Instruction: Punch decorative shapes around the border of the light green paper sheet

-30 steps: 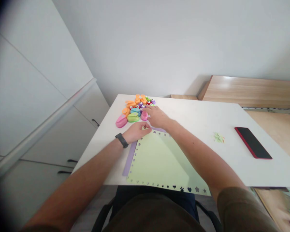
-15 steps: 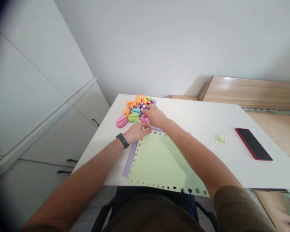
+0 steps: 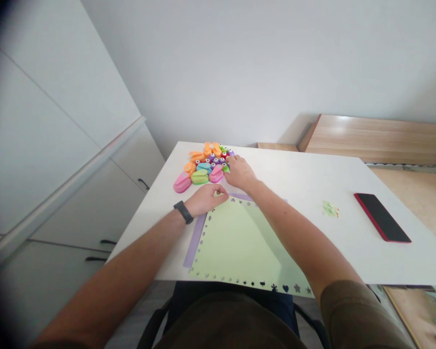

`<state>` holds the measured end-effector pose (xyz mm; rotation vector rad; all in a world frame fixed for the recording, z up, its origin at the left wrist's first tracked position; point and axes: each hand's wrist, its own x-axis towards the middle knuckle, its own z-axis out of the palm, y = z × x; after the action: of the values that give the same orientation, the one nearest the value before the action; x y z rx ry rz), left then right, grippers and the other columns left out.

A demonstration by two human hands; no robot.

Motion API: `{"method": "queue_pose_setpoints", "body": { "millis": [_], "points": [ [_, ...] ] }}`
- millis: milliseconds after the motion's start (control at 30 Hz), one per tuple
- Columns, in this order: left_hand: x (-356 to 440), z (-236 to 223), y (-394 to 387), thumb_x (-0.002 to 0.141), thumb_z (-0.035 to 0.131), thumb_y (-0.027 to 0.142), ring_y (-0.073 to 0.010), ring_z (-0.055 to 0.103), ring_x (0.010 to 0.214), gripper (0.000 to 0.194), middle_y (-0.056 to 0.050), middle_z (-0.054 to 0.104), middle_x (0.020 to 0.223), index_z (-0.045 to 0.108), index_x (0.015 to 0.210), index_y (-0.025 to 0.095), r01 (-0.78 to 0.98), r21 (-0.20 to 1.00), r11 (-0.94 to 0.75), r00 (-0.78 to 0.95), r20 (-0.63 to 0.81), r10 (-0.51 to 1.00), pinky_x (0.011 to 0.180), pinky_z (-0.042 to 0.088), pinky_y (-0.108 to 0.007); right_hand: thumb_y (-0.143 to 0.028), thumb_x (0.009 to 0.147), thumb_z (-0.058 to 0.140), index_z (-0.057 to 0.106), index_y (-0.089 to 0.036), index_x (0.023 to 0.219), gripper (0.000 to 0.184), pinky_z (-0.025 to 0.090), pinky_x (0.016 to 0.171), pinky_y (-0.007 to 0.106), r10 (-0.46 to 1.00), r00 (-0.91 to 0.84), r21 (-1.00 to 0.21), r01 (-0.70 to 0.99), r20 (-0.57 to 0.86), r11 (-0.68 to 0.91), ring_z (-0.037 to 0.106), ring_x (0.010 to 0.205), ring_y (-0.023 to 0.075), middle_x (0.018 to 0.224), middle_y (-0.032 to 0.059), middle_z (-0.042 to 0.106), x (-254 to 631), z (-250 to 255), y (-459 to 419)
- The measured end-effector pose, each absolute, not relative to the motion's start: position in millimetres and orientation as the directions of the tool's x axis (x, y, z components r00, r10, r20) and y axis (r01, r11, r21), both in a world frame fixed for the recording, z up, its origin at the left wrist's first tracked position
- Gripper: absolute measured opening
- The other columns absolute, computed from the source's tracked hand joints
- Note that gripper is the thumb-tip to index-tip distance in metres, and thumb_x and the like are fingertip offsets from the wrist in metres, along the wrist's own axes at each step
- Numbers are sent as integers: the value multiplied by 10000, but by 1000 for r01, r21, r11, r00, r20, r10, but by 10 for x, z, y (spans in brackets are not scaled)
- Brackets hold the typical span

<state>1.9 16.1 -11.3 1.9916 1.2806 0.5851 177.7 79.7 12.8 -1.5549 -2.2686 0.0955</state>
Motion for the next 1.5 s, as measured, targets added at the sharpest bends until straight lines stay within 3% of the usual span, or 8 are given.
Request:
{"method": "queue_pose_setpoints", "body": {
  "millis": [200, 500, 700, 867, 967, 1067, 1333, 1500],
  "points": [
    [23, -120, 165, 855, 618, 448, -202, 672, 769, 301, -47, 751, 869, 764, 950, 202, 624, 734, -268, 396, -1, 918, 715, 479, -299, -374, 925, 613, 615, -103, 1273, 441, 456, 983, 389, 972, -118, -287, 942, 201, 174, 613, 1129, 312, 1242, 202, 632, 1862, 79, 937],
    [20, -127, 173, 857, 611, 447, -212, 686, 810, 288, -44, 762, 900, 759, 937, 213, 630, 729, -268, 397, -6, 918, 767, 489, -314, -425, 976, 553, 742, -159, 1058, 337, 454, 884, 347, 989, -70, -374, 920, 133, 116, 669, 1021, 280, 1057, 155, 750, 1822, -24, 1134],
    [24, -116, 161, 857, 614, 436, -214, 689, 819, 276, -44, 768, 916, 760, 928, 213, 624, 733, -273, 396, 5, 918, 751, 486, -312, -412, 931, 595, 706, -163, 911, 273, 459, 791, 333, 992, -9, -525, 848, 128, 75, 671, 933, 257, 987, 137, 759, 1935, 55, 1023],
    [27, -84, 133, 847, 625, 434, -207, 682, 823, 261, -36, 768, 943, 752, 916, 216, 611, 751, -250, 381, -2, 925, 729, 476, -300, -415, 973, 506, 629, -180, 1027, 270, 470, 588, 257, 1000, -19, -737, 675, 22, 29, 681, 747, 163, 936, 81, 756, 2221, 151, 711],
    [29, -54, 105, 846, 628, 443, -192, 667, 758, 267, -30, 765, 921, 742, 919, 213, 601, 767, -224, 376, -23, 926, 655, 456, -283, -397, 917, 618, 608, -179, 996, 232, 474, 580, 239, 989, -122, -959, 280, -81, -45, 686, 788, 155, 996, 91, 735, 2425, 218, 422],
    [28, -14, 73, 866, 605, 450, -175, 645, 698, 272, -15, 753, 858, 727, 913, 212, 578, 785, -224, 383, -17, 924, 613, 434, -271, -368, 831, 757, 622, -182, 988, 278, 475, 621, 247, 971, -212, -994, -13, -108, -113, 678, 839, 166, 962, 60, 701, 2623, 282, 147],
    [28, 35, 27, 888, 577, 462, -149, 552, 591, 302, 4, 690, 733, 722, 902, 198, 574, 781, -248, 392, 4, 920, 541, 357, -268, -425, 821, 797, 666, -187, 1117, 401, 422, 634, 269, 965, -222, -990, -6, -138, -143, 558, 704, 115, 877, 10, 654, 2979, 244, -115],
    [27, 97, 16, 900, 575, 462, -147, 555, 636, 304, 1, 686, 780, 712, 910, 191, 571, 783, -248, 389, 8, 921, 572, 374, -263, -390, 837, 788, 646, -223, 1171, 399, 437, 674, 273, 962, -238, -983, -95, -133, -159, 581, 778, 127, 973, 26, 666, 3026, 228, -156]
  ]
}}
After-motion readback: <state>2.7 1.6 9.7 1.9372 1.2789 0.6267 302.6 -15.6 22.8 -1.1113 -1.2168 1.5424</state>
